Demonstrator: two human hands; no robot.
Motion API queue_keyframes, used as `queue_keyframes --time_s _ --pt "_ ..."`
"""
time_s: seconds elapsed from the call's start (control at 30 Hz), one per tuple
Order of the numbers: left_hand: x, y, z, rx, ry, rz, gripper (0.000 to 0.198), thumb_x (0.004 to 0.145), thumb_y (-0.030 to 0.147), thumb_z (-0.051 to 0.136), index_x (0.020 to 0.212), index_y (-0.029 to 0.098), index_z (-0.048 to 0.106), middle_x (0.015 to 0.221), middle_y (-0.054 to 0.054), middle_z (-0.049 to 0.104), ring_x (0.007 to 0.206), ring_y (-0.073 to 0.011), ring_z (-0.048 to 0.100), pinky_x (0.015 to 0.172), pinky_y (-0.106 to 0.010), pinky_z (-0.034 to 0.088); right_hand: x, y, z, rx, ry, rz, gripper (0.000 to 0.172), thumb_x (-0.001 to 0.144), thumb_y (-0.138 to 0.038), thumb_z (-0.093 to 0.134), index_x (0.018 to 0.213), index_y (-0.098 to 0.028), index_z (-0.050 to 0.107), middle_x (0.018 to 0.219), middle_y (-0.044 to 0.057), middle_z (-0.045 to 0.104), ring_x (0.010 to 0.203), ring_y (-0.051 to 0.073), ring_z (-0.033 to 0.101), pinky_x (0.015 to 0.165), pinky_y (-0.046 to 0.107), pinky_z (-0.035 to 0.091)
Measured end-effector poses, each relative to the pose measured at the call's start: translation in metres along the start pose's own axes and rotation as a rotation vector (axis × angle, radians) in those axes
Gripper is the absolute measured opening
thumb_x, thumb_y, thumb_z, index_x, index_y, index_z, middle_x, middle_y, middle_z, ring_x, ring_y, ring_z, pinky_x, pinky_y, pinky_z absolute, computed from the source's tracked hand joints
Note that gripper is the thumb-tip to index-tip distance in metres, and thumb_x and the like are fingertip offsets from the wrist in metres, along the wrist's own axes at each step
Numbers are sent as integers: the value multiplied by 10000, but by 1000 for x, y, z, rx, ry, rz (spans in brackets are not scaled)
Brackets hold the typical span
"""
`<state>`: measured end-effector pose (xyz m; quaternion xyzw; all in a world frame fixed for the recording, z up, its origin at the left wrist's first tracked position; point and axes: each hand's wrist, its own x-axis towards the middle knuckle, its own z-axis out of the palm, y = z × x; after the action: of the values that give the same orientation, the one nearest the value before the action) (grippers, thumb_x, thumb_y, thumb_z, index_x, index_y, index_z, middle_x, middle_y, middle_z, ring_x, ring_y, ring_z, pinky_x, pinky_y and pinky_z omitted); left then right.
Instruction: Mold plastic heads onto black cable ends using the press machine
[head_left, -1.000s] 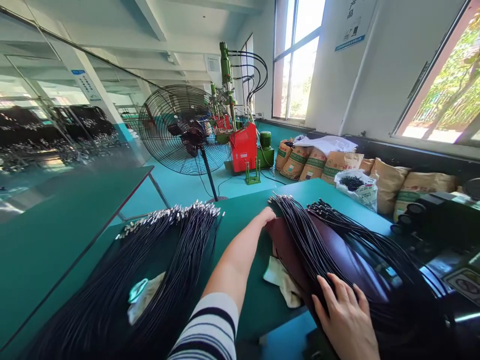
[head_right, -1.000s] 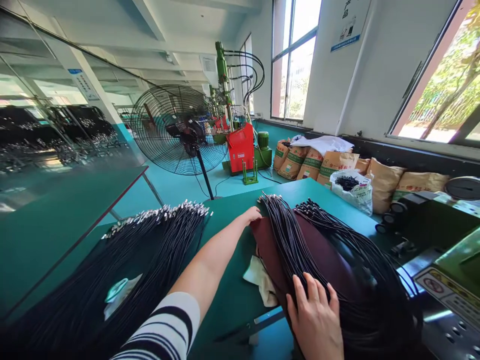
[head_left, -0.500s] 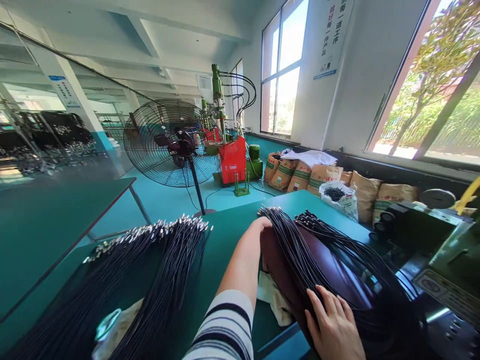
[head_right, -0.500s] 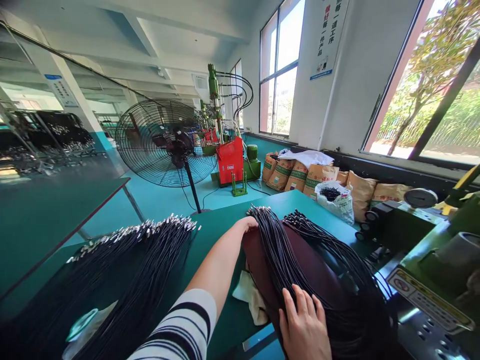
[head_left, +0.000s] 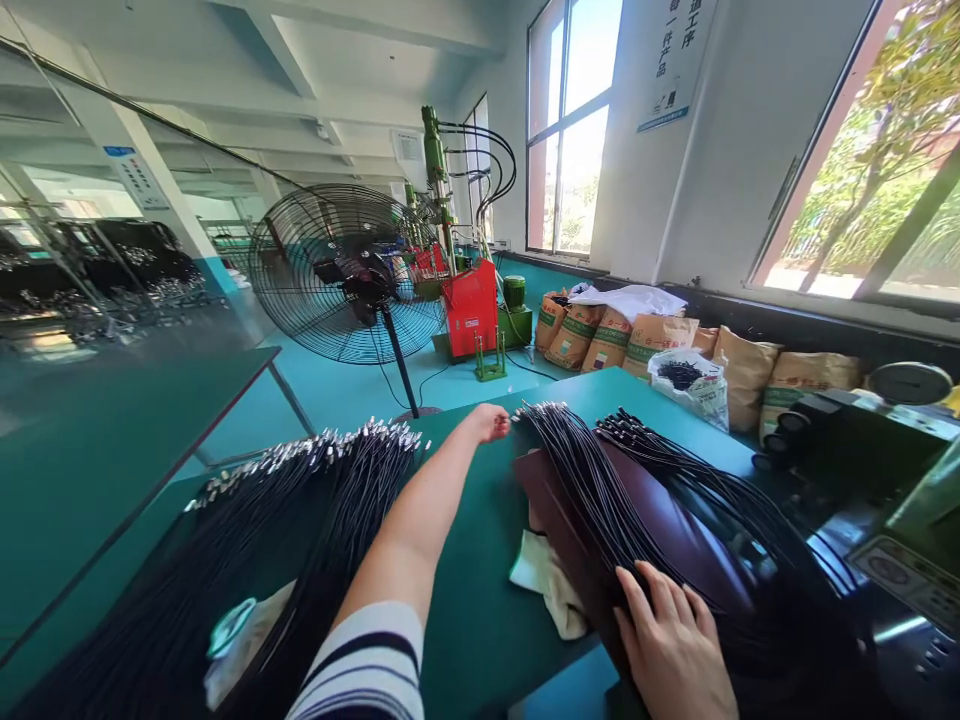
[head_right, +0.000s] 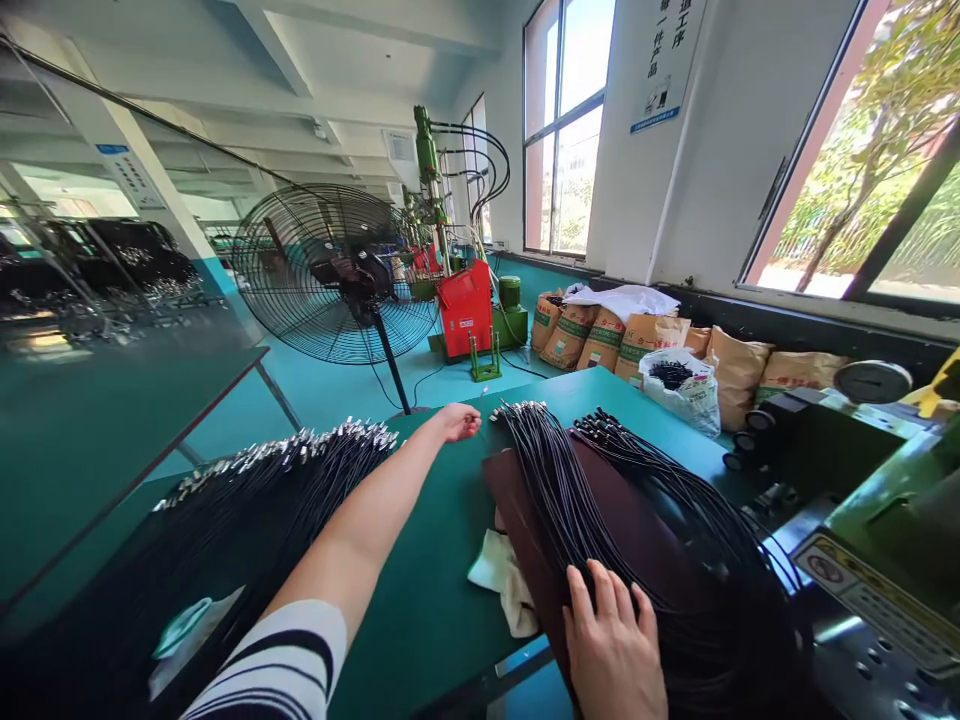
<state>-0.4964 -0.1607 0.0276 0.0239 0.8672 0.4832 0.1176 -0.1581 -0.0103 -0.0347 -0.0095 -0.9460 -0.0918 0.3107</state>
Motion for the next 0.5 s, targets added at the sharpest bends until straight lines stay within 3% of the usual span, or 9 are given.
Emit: queue_keyframes --time_s 0.17,0.23,0.37,0.5 --pt "-11 21 61 -10 -23 -56 286 833 308 500 1057 131 528 976 -58 589 790 -136 584 672 -315 512 -1 1 1 -5 -7 13 324 820 -165 434 1124 -203 541 1076 104 601 948 248 551 831 454 348" --pt "-16 19 74 2 13 -40 288 837 316 490 1063 142 527 1014 -64 580 833 -147 579 709 -333 505 0 2 0 9 11 12 303 820 -191 447 1105 -199 548 1067 99 606 933 241 556 831 445 351" --pt "-17 1 62 52 40 -36 289 850 354 455 1045 158 540 1059 -73 573 895 -158 567 771 -354 482 2 2 -3 38 18 16 278 812 -277 479 1059 -185 569 1066 105 600 936 247 552 841 441 350" --pt "-19 -19 46 116 -119 -76 350 840 427 445 935 118 579 868 -48 629 747 -134 599 695 -337 500 3 1 -4 57 18 23 297 800 -327 490 1038 -173 581 1056 114 594 920 261 552 832 446 354"
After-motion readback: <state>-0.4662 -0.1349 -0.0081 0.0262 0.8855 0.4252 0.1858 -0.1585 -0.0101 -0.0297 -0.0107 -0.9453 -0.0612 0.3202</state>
